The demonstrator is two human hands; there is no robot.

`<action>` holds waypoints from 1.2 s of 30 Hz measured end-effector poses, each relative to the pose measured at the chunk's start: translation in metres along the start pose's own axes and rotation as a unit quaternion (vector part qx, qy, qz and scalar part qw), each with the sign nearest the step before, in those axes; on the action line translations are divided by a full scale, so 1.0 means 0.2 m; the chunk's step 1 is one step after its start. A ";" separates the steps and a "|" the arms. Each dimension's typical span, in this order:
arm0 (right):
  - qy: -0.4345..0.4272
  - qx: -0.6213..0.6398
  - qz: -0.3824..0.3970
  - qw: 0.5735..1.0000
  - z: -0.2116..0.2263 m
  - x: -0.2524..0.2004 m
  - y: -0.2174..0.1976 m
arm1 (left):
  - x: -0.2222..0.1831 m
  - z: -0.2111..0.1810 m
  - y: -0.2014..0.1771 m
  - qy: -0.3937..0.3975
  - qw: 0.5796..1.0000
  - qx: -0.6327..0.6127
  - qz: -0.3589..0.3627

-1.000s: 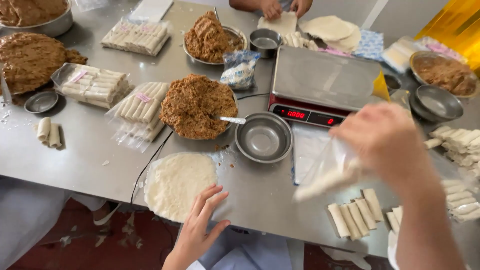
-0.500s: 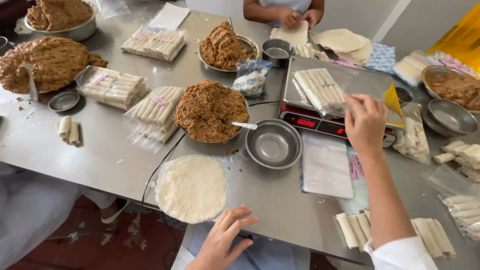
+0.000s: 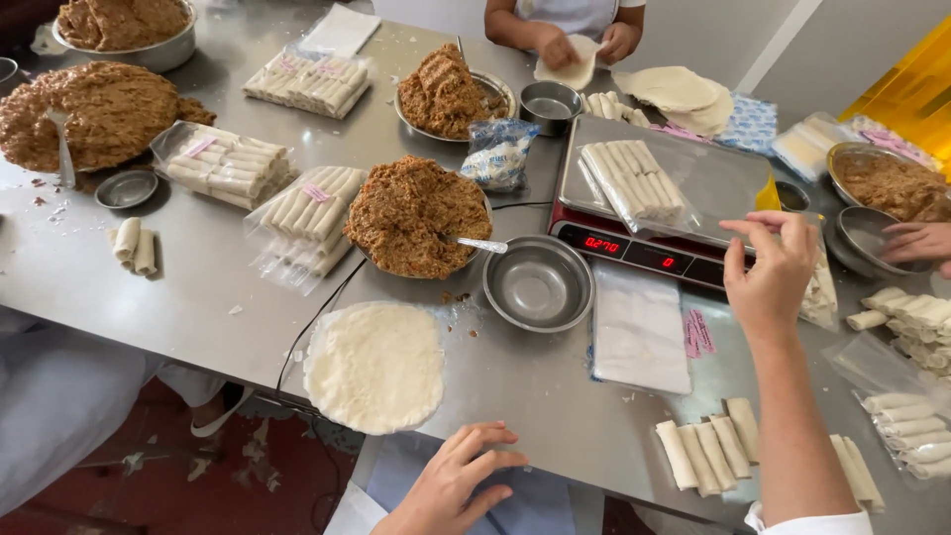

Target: The person places prepared spring rolls into plastic bags by hand, weighs the bags on a digital scale, and seals them using small pink ties.

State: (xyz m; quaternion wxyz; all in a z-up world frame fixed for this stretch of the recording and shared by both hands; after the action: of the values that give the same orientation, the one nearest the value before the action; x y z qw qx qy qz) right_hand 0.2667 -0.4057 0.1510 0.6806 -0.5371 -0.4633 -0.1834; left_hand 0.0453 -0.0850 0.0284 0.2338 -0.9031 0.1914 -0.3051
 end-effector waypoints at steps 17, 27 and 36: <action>-0.010 0.020 0.049 0.999 0.12 0.05 0.21 | -0.02 0.04 0.04 0.017 1.000 -0.007 0.002; -0.071 -0.115 0.017 0.991 0.11 0.21 0.45 | -0.03 0.05 0.02 0.013 1.000 0.006 0.010; -0.008 -0.019 0.094 0.995 0.36 0.22 -0.29 | 0.03 0.03 -0.20 -0.001 0.998 0.029 -0.060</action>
State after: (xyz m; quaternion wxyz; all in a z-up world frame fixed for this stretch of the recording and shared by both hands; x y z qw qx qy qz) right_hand 0.2135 -0.3498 0.2202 0.6803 -0.5930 -0.4128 -0.1230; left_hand 0.0606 -0.0540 0.0487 0.2414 -0.9061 0.1280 -0.3230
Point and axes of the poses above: each hand's wrist, its own x-axis towards the middle knuckle, its own y-axis out of the palm, z = x × y, the point moved 9 cm from there along x, towards the middle knuckle
